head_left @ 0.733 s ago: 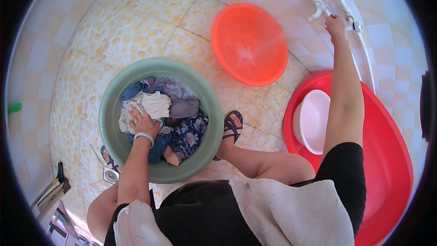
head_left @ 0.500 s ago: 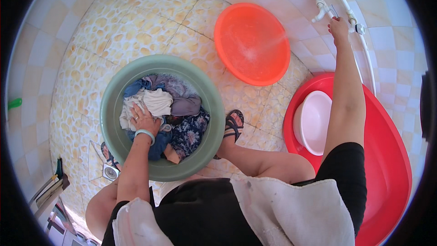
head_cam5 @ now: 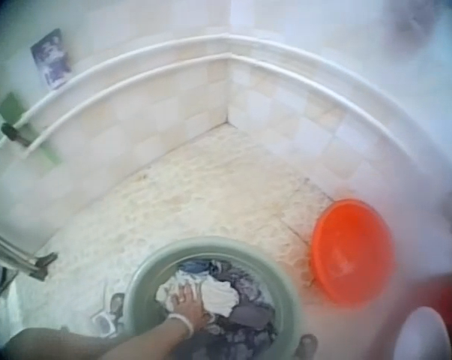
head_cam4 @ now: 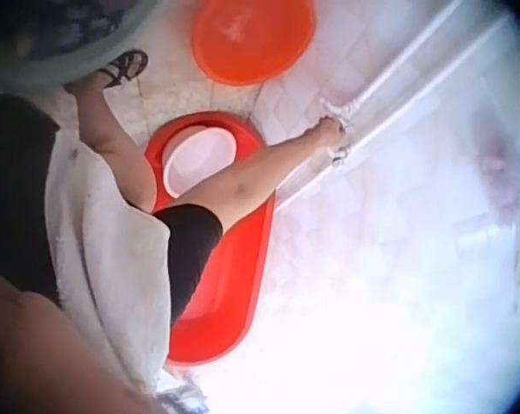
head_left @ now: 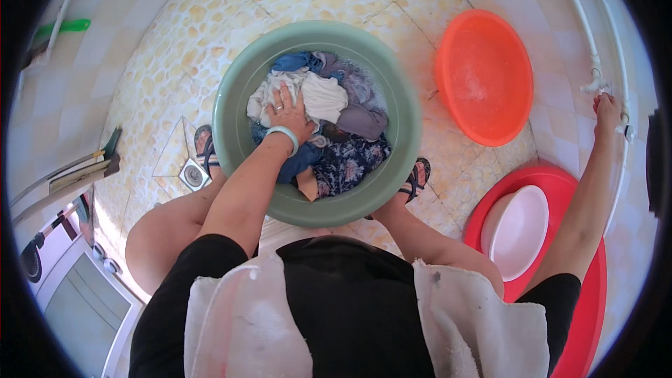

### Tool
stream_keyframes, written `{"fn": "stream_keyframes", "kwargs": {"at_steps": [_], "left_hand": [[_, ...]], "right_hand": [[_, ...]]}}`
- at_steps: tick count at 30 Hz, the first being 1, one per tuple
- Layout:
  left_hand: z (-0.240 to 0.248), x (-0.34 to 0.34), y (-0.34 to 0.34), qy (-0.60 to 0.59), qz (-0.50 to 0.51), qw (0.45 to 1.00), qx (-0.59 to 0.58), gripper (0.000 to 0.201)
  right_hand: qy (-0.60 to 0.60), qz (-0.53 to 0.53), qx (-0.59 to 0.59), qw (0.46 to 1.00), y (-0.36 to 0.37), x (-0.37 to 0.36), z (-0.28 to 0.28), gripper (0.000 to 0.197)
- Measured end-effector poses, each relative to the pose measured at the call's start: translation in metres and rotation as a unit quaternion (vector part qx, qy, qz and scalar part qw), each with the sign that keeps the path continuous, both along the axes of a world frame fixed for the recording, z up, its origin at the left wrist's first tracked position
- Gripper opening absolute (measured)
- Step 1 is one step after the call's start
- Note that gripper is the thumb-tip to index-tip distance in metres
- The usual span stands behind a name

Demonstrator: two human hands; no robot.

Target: The person washes clothes by hand in a basin, scrubbing and wringing a white garment before placing it into an adjacent basin, and then scrubs a pair of blue pants in the soapy water.

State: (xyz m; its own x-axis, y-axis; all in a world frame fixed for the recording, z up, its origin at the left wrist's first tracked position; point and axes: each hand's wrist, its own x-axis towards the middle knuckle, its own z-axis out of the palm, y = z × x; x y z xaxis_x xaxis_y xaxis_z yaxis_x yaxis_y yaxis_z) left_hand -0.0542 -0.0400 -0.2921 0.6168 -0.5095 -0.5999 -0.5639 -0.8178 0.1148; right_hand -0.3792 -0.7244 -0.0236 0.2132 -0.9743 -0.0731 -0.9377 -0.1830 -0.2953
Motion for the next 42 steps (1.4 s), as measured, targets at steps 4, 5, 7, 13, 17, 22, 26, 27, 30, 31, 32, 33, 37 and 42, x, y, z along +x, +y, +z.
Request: {"fn": "stream_keyframes", "kwargs": {"at_steps": [4, 5, 7, 13, 17, 22, 26, 27, 30, 31, 32, 33, 37, 42], "left_hand": [[0.003, 0.001, 0.003, 0.0, 0.012, 1.0, -0.009, 0.09], [0.001, 0.002, 0.004, -0.004, 0.013, 1.0, -0.02, 0.089], [0.001, -0.001, 0.007, -0.017, 0.018, 0.999, -0.041, 0.086], [-0.01, 0.009, 0.055, -0.021, 0.096, 0.959, -0.265, 0.07], [0.006, 0.025, 0.049, 0.066, 0.253, 0.906, -0.332, 0.048], [-0.026, 0.045, 0.079, 0.189, 0.496, 0.726, -0.436, 0.026], [-0.002, 0.035, 0.067, 0.184, 0.641, 0.584, -0.463, 0.016], [0.008, 0.031, 0.061, 0.181, 0.696, 0.497, -0.486, 0.014], [0.017, 0.029, 0.06, 0.202, 0.746, 0.414, -0.481, 0.015], [0.019, 0.028, 0.062, 0.201, 0.745, 0.409, -0.487, 0.015], [0.016, 0.03, 0.066, 0.192, 0.735, 0.414, -0.501, 0.015], [0.021, 0.03, 0.067, 0.187, 0.725, 0.422, -0.511, 0.015], [0.052, 0.032, 0.056, 0.168, 0.712, 0.442, -0.52, 0.02], [0.058, 0.035, 0.069, 0.202, 0.749, 0.33, -0.538, 0.025]], "right_hand": [[0.075, 0.02, 0.06, 0.995, 0.04, 0.018, -0.019, 0.037], [0.09, 0.042, 0.079, 0.992, 0.064, 0.031, -0.025, 0.039], [0.086, 0.125, 0.145, 0.978, 0.128, 0.064, -0.044, 0.043], [0.072, 0.441, 0.334, 0.83, 0.431, 0.208, -0.12, 0.054], [0.063, 0.585, 0.086, 0.804, 0.522, 0.243, -0.217, 0.078], [0.108, 0.528, 0.171, 0.825, 0.56, 0.271, -0.235, 0.072], [-0.111, 0.393, 0.322, 0.854, 0.51, 0.274, -0.208, 0.044], [-0.109, 0.398, 0.318, 0.854, 0.512, 0.277, -0.191, 0.044], [-0.333, 0.232, 0.487, 0.773, 0.511, 0.278, -0.132, 0.036], [-0.378, 0.231, 0.501, 0.744, 0.511, 0.278, -0.116, 0.036], [-0.421, 0.231, 0.515, 0.71, 0.514, 0.28, -0.1, 0.037], [-0.42, 0.236, 0.513, 0.711, 0.516, 0.279, -0.084, 0.037], [-0.414, 0.299, 0.469, 0.72, 0.534, 0.276, -0.028, 0.038], [-0.452, 0.338, 0.44, 0.698, 0.553, 0.271, 0.023, 0.038]]}}
